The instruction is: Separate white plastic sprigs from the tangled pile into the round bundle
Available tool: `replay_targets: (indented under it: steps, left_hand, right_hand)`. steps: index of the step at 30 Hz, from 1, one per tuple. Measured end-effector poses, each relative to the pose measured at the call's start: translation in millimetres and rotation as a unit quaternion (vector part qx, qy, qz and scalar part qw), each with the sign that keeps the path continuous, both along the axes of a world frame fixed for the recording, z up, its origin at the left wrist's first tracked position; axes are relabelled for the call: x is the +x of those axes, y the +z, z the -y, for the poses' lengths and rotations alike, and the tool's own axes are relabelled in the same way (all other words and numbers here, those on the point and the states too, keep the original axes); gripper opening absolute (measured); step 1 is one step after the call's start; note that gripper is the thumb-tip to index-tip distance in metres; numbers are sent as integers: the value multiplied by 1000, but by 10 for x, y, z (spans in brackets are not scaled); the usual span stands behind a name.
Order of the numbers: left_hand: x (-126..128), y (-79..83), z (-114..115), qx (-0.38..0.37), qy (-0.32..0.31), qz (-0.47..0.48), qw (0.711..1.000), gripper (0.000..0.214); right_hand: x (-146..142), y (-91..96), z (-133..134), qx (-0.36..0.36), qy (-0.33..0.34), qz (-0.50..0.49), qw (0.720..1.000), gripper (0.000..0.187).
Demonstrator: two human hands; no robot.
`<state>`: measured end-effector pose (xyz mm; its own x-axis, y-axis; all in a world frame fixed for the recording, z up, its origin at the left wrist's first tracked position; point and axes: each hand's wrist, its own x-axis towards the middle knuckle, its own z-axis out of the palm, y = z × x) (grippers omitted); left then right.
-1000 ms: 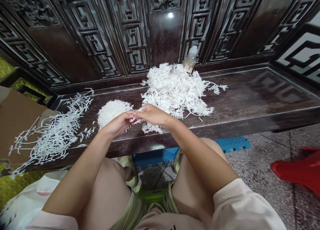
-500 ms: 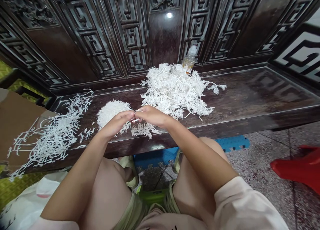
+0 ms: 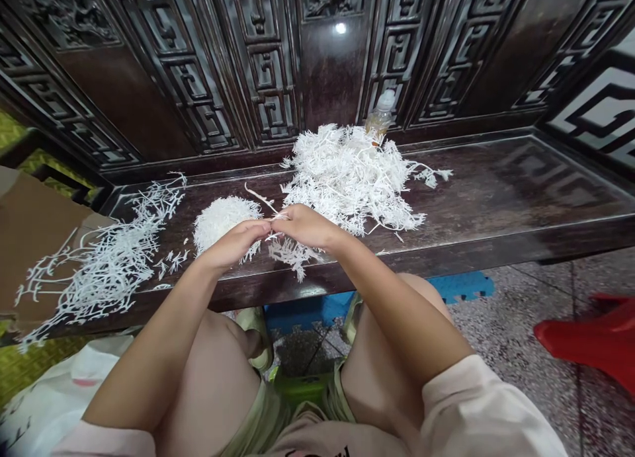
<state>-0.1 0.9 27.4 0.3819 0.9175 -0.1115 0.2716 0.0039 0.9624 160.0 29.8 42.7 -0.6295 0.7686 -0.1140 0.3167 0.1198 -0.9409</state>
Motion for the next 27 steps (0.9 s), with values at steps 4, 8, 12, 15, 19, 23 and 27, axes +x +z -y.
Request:
replay_targets:
  steps: [4, 8, 12, 15, 19, 23, 27]
  left_hand:
    - [-6, -42, -11, -23, -9, -2, 1000, 29]
    - [-6, -84, 5, 32, -3, -85, 996, 37]
    - [-15, -134, -25, 125, 49, -168, 977, 29]
    - [-17, -138, -42, 151, 58, -184, 969, 24]
    - [11, -105, -10, 153, 37, -180, 971, 17]
    - [43, -77, 15, 110, 31, -139, 984, 21]
    - [68, -90, -13, 56, 41, -34, 997, 17]
  right_hand:
    - [23, -19, -47, 30, 33, -11, 999, 23]
    - [42, -64, -98, 30, 22, 47, 998, 25]
    - [22, -99, -106, 17, 17, 101, 995, 23]
    - [1, -98, -83, -5, 25, 117, 993, 22]
    - [4, -86, -56, -12, 8, 124, 992, 21]
    - [27, -76, -62, -6, -6, 106, 994, 20]
    - [6, -59, -57, -12, -16, 79, 997, 19]
